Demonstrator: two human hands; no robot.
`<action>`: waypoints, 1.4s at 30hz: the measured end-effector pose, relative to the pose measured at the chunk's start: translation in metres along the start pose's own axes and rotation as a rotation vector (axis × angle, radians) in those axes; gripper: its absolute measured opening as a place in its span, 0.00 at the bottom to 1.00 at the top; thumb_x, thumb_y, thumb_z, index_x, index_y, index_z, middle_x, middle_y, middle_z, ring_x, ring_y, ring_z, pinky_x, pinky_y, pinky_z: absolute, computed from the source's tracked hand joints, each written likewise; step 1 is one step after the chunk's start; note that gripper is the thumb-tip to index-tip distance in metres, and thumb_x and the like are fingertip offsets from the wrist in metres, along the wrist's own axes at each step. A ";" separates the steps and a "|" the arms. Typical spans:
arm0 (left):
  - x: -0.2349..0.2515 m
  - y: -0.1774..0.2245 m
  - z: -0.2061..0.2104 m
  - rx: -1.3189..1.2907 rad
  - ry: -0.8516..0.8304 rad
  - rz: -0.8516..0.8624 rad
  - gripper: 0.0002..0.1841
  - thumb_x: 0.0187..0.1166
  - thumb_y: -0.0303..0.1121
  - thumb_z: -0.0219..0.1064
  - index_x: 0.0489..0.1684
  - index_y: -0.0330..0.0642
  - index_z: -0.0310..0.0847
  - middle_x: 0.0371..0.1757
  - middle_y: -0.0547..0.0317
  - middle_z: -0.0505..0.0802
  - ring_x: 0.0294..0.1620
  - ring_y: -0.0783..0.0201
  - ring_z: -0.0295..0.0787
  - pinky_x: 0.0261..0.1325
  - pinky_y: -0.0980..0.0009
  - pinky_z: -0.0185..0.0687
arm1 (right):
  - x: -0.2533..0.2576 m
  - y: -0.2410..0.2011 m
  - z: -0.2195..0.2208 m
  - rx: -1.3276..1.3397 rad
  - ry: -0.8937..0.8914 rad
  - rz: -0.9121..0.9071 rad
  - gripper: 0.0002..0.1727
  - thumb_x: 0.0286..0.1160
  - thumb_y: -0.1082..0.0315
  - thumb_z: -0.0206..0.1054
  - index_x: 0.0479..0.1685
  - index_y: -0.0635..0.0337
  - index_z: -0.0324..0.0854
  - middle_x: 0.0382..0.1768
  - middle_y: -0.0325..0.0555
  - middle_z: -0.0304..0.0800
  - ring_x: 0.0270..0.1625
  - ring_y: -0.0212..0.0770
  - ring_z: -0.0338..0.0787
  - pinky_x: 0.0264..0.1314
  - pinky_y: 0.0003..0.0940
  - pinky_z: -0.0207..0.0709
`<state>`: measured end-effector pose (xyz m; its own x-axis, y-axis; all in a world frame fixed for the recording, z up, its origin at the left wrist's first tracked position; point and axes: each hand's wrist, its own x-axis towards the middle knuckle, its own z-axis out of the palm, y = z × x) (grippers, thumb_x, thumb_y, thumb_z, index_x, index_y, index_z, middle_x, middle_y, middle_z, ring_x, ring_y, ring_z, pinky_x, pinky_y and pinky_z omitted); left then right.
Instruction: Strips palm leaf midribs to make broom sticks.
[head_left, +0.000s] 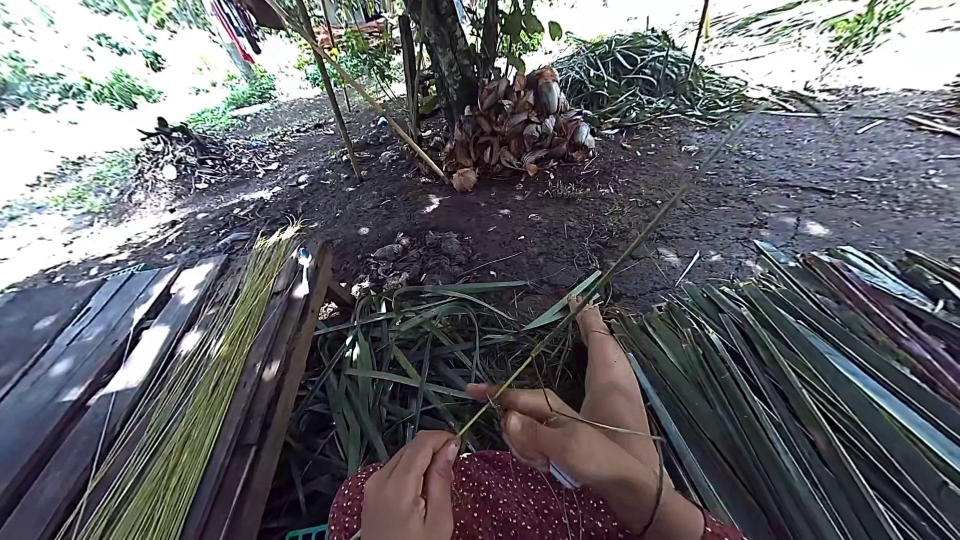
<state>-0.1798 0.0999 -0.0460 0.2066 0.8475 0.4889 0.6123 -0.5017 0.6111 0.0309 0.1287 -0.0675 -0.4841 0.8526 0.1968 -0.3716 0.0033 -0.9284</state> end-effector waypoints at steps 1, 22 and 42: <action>-0.002 -0.001 -0.003 -0.028 -0.021 -0.022 0.13 0.83 0.30 0.60 0.34 0.31 0.88 0.22 0.58 0.88 0.23 0.80 0.81 0.33 0.87 0.76 | 0.001 0.000 -0.004 -0.027 0.046 -0.020 0.24 0.87 0.57 0.55 0.77 0.54 0.77 0.18 0.13 0.68 0.17 0.13 0.62 0.20 0.13 0.58; -0.031 -0.034 -0.059 -0.118 -0.189 -0.204 0.13 0.83 0.26 0.59 0.35 0.25 0.87 0.24 0.62 0.88 0.26 0.87 0.79 0.36 0.88 0.75 | 0.016 -0.012 -0.105 -0.003 0.591 -0.261 0.24 0.91 0.62 0.42 0.75 0.56 0.76 0.09 0.22 0.68 0.12 0.19 0.67 0.20 0.18 0.67; 0.003 0.003 -0.002 0.075 0.053 0.048 0.09 0.78 0.31 0.66 0.35 0.35 0.91 0.31 0.56 0.92 0.32 0.79 0.85 0.41 0.89 0.78 | 0.009 0.016 -0.043 0.019 0.492 -0.246 0.16 0.86 0.63 0.52 0.60 0.53 0.84 0.12 0.16 0.71 0.15 0.16 0.68 0.22 0.15 0.66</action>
<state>-0.1786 0.1005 -0.0411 0.1978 0.8115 0.5498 0.6585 -0.5255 0.5387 0.0546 0.1589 -0.0939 0.0444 0.9715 0.2330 -0.4437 0.2281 -0.8667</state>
